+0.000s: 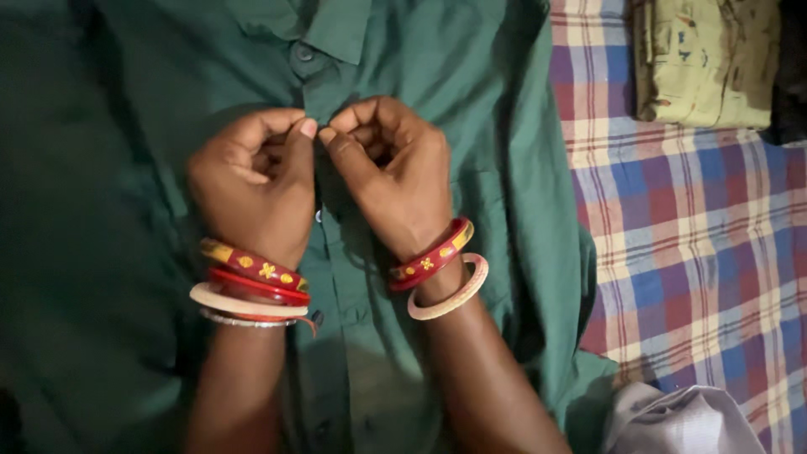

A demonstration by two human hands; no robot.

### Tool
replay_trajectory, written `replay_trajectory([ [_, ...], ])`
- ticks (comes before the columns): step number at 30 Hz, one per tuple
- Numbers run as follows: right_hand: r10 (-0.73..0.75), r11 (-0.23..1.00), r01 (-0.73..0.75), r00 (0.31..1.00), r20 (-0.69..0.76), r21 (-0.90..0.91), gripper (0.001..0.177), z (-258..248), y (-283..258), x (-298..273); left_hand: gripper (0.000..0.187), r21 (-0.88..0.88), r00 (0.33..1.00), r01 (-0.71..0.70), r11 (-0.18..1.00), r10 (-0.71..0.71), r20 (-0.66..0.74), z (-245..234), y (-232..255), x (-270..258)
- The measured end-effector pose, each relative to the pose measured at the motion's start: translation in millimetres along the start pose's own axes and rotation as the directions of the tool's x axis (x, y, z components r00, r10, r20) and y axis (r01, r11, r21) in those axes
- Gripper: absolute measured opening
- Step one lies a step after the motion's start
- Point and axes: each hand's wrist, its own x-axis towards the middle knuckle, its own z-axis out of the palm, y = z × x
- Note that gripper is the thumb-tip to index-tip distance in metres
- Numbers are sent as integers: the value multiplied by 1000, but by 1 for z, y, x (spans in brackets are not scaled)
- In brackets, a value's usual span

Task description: The person buttons a green shirt laid flat on a bed, handling the buttons and the fabric by hand and then smoothing the garment flat.

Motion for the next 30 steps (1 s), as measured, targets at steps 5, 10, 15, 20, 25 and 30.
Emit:
replay_trajectory([
  [5, -27, 977, 14, 998, -59, -215, 8, 0, -10, 0, 6, 21, 999, -29, 999, 28, 41, -3, 4, -2],
  [10, -160, 918, 125, 985, -64, -377, 9, 5, -20, -6, 14, -197, 998, 52, 979, -47, 32, -1, -7, 4],
  [15, -60, 975, 38, 994, -96, -219, 7, 5, -3, -5, 10, -215, 998, 59, 975, -58, 11, 4, -21, 4],
  [20, 315, 928, -304, 949, -16, 218, 13, -4, 15, 6, 12, -226, 996, 92, 970, -94, -1, 12, -18, 1],
  [25, 266, 963, -258, 956, -125, 74, 18, 8, 16, 6, 15, -5, 992, 105, 994, -105, -75, 16, -10, 5],
  [30, 170, 981, -141, 956, -241, 132, 18, 11, 37, 3, 15, 73, 993, 93, 993, -88, -73, 21, -22, 7],
])
